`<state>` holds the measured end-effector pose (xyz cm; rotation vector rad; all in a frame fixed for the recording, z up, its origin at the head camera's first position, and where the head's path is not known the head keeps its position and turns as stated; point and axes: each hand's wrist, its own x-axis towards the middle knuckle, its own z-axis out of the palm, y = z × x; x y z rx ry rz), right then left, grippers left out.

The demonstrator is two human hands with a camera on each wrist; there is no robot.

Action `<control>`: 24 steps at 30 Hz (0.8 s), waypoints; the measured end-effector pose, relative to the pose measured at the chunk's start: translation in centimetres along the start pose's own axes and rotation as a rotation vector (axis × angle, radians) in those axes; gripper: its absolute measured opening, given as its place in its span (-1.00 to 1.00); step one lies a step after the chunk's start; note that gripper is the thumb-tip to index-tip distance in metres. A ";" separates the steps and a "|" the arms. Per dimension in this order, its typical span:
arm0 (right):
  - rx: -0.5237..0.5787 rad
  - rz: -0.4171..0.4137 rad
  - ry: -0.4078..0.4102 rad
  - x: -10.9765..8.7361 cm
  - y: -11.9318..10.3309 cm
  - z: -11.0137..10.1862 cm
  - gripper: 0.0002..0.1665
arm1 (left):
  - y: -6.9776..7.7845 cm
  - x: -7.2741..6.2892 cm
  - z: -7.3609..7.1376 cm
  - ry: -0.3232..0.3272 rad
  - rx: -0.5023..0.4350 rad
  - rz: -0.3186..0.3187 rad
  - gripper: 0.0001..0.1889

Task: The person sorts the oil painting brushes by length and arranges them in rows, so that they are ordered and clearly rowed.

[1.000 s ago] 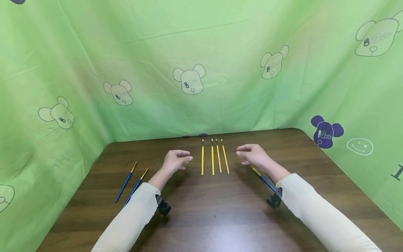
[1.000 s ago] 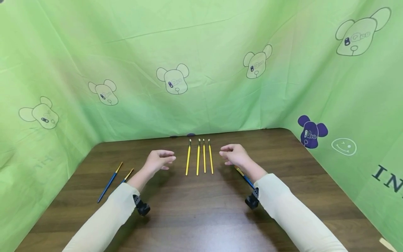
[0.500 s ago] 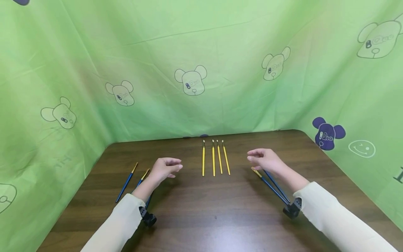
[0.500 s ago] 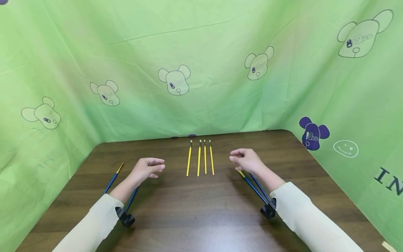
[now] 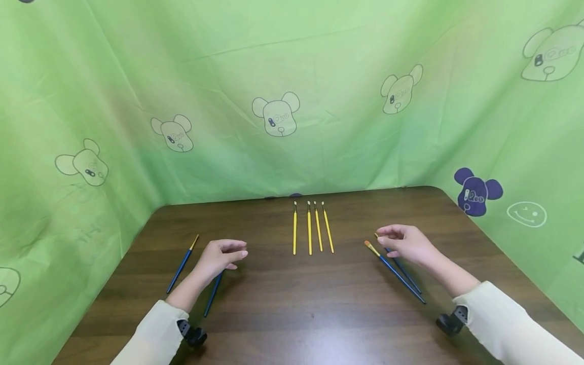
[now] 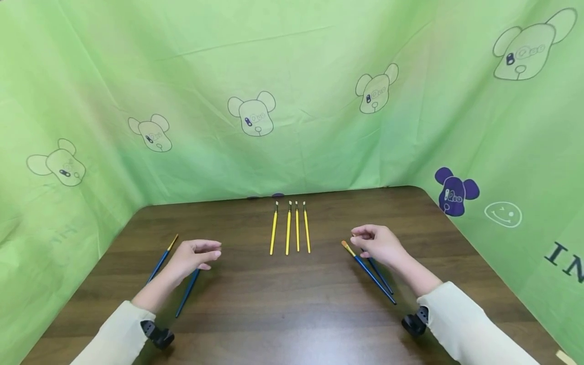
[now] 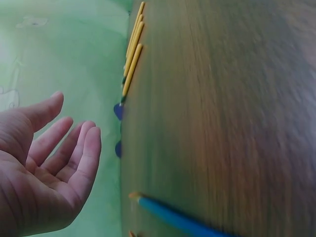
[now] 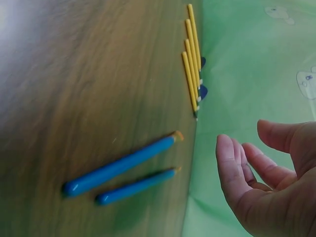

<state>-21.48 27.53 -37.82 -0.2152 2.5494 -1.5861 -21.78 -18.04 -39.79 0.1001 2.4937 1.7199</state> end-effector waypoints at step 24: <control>-0.026 0.099 -0.004 -0.5 5.0 -3.3 -0.38 | -3.4 -2.4 -3.4 0.150 0.042 -0.074 -0.60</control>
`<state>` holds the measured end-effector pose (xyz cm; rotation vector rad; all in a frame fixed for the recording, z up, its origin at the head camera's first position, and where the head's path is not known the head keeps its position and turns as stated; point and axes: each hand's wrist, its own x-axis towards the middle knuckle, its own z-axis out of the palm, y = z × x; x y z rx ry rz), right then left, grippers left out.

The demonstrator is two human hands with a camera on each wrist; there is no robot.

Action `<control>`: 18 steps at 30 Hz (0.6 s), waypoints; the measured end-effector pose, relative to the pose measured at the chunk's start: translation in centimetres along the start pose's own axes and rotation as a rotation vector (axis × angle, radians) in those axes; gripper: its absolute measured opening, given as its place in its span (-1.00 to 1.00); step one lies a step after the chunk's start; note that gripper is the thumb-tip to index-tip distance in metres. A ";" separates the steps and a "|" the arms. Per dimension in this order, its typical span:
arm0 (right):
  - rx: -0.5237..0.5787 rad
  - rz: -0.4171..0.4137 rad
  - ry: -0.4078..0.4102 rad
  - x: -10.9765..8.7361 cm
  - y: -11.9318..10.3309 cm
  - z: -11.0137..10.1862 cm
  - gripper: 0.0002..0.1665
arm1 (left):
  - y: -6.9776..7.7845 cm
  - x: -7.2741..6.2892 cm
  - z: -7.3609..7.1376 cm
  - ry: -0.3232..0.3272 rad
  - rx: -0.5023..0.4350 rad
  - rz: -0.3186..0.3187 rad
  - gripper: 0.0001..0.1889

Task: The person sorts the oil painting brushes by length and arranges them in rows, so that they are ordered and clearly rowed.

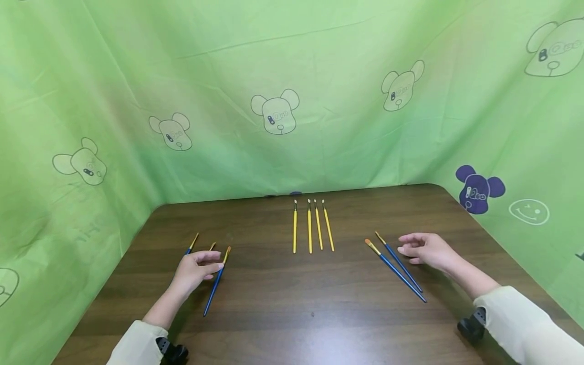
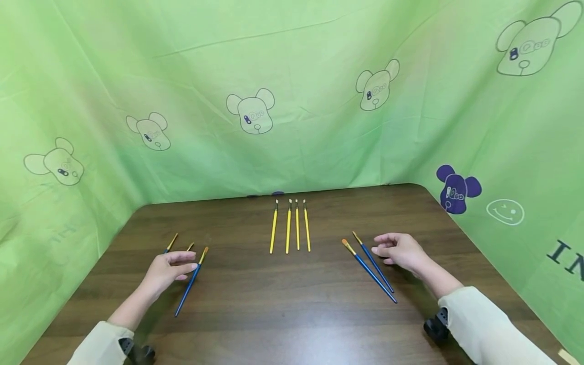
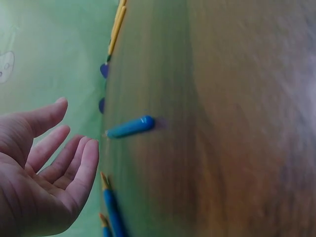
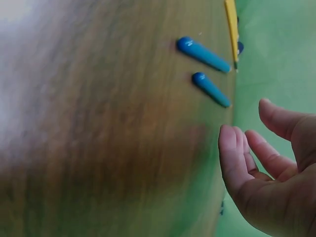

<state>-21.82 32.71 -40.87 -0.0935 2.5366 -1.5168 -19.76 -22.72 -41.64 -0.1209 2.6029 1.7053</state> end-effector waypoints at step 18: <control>-0.068 -0.057 -0.036 0.7 1.2 0.2 -0.39 | -1.0 0.2 0.7 0.036 0.046 -0.055 -0.62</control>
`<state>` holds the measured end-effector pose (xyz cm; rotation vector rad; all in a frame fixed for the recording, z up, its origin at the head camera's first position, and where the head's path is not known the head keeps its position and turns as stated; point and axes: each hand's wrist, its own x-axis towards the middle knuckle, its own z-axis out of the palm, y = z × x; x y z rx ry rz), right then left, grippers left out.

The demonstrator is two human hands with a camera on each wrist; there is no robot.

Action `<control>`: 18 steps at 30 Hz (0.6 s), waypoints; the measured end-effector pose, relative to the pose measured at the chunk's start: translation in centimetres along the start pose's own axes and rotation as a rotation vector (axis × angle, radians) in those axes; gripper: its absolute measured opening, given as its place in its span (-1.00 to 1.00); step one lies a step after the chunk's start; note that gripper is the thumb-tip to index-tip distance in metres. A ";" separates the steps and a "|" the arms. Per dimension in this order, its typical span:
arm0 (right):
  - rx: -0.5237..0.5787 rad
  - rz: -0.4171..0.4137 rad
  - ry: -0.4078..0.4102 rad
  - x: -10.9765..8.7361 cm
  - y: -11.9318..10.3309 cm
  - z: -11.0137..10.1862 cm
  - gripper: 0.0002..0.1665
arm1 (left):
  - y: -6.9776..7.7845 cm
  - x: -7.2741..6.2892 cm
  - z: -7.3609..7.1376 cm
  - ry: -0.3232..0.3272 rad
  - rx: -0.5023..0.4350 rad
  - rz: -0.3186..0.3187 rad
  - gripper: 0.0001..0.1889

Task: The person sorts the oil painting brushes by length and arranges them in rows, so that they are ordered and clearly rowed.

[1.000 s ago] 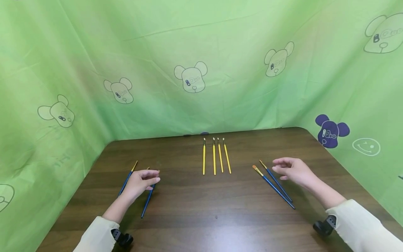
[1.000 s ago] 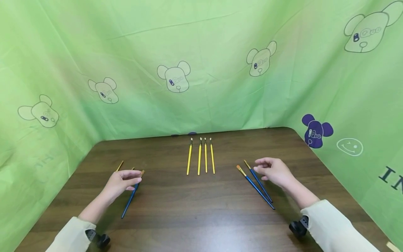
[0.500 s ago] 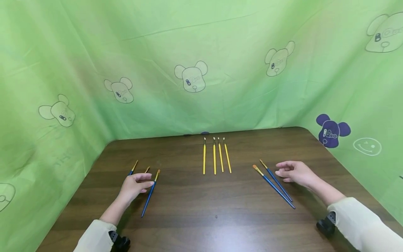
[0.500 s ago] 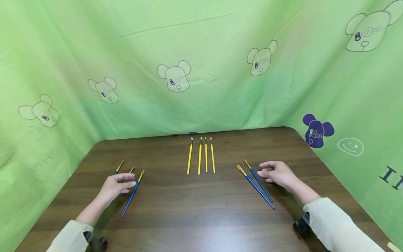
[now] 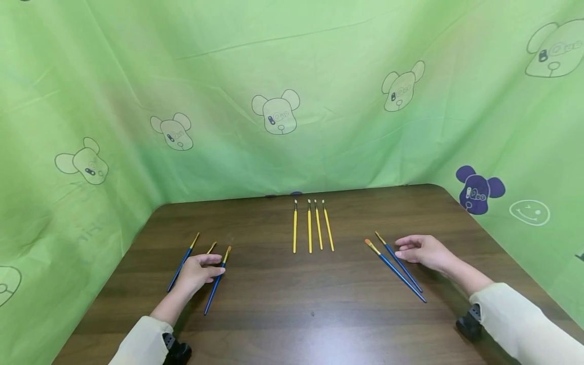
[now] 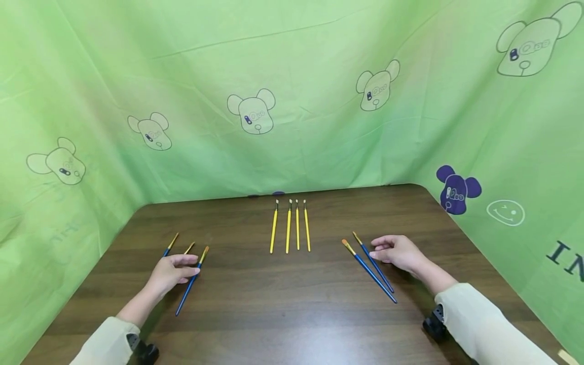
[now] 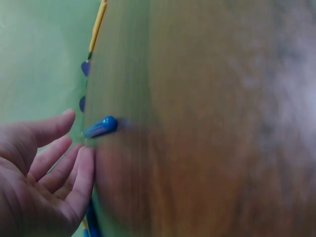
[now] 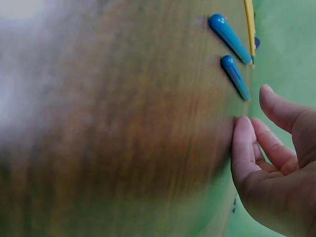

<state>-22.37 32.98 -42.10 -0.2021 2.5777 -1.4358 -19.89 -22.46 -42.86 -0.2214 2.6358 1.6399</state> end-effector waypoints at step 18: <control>-0.239 0.025 0.074 0.0 -0.7 0.8 -0.40 | -0.1 0.0 0.5 0.021 0.142 0.054 -0.60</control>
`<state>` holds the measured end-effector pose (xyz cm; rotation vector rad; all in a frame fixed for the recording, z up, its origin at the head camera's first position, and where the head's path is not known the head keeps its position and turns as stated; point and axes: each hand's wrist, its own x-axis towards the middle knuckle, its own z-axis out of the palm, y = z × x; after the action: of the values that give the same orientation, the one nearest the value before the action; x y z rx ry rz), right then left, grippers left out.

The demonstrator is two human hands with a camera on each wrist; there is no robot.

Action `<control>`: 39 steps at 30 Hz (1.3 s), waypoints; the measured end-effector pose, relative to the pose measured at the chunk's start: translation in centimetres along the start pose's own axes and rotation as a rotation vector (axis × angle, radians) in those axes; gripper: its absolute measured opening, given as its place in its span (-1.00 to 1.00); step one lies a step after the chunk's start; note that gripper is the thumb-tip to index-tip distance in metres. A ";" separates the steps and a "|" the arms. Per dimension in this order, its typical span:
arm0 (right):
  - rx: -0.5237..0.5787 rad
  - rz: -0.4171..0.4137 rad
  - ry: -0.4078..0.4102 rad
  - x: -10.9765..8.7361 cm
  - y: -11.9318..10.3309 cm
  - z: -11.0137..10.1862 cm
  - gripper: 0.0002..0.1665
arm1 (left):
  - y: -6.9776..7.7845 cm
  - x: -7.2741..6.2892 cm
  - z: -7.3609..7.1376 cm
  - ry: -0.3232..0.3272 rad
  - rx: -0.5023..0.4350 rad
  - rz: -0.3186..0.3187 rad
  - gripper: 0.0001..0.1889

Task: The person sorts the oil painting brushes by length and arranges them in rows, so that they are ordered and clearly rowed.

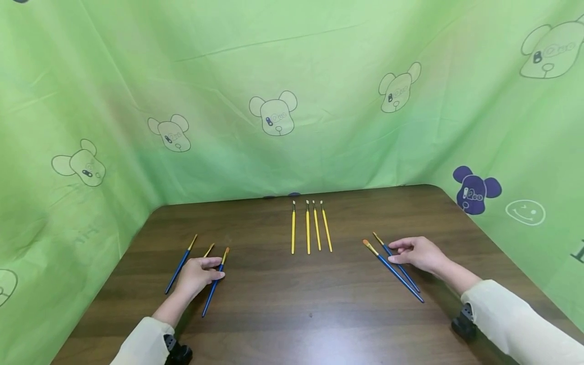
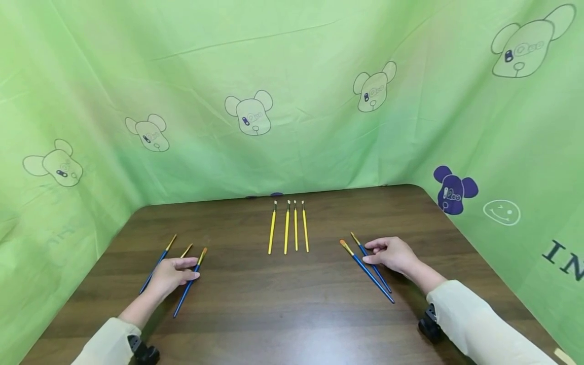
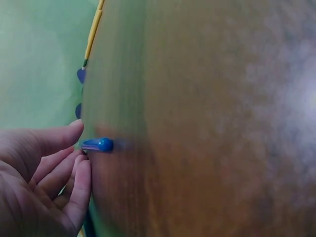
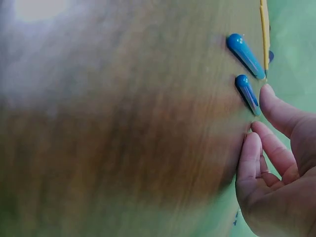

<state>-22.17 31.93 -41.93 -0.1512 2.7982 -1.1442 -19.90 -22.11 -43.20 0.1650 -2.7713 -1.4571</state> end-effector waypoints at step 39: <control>0.268 0.085 -0.032 0.2 0.6 -0.5 -0.47 | 0.0 -0.3 0.4 0.068 -0.185 -0.081 -0.64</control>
<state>-22.44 32.74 -42.01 -0.0258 2.5643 -1.4646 -19.63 -21.72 -43.43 0.3218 -2.5878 -1.6826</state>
